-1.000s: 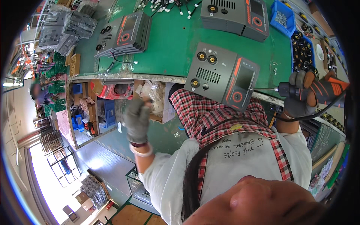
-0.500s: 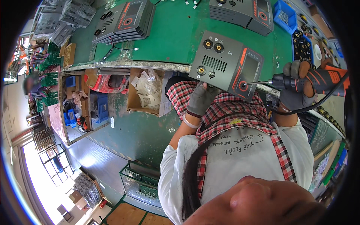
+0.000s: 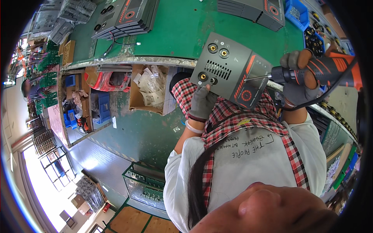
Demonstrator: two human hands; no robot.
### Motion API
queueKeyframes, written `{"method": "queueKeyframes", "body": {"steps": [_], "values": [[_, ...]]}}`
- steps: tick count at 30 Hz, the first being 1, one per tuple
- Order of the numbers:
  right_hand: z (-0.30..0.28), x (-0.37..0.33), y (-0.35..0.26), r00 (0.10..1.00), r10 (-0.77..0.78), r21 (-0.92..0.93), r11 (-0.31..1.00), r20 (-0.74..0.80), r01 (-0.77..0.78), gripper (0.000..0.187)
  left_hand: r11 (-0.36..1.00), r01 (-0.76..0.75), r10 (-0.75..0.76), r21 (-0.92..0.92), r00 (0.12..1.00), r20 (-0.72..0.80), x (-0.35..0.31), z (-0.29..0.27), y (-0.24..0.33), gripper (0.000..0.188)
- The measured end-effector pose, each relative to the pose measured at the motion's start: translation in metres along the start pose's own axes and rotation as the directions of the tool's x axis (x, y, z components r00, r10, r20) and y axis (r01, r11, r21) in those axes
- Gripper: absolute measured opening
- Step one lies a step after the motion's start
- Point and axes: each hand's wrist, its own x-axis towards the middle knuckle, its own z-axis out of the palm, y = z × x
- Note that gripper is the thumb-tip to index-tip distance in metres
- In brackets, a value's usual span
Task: Assembling solar charge controllers using an electric screwdriver to attach plastic components and screws.
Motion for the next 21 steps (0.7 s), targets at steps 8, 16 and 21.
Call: {"method": "queueKeyframes", "body": {"steps": [8, 16, 21], "values": [[0.021, 0.012, 0.030, 0.990, 0.084, 0.072, 0.993, 0.112, -0.092, 0.027, 0.985, 0.093, -0.073, -0.144, 0.987, 0.144, 0.009, 0.009, -0.002, 0.048], [0.037, 0.018, 0.054, 0.973, 0.213, -0.124, 0.972, 0.092, -0.202, 0.027, 0.990, 0.092, -0.071, -0.102, 0.979, 0.190, 0.014, 0.001, -0.003, 0.045], [0.041, 0.022, 0.072, 0.990, 0.075, -0.176, 0.983, 0.120, -0.053, 0.014, 0.988, 0.098, -0.080, -0.121, 0.986, 0.146, 0.015, 0.002, -0.004, 0.043]]}}
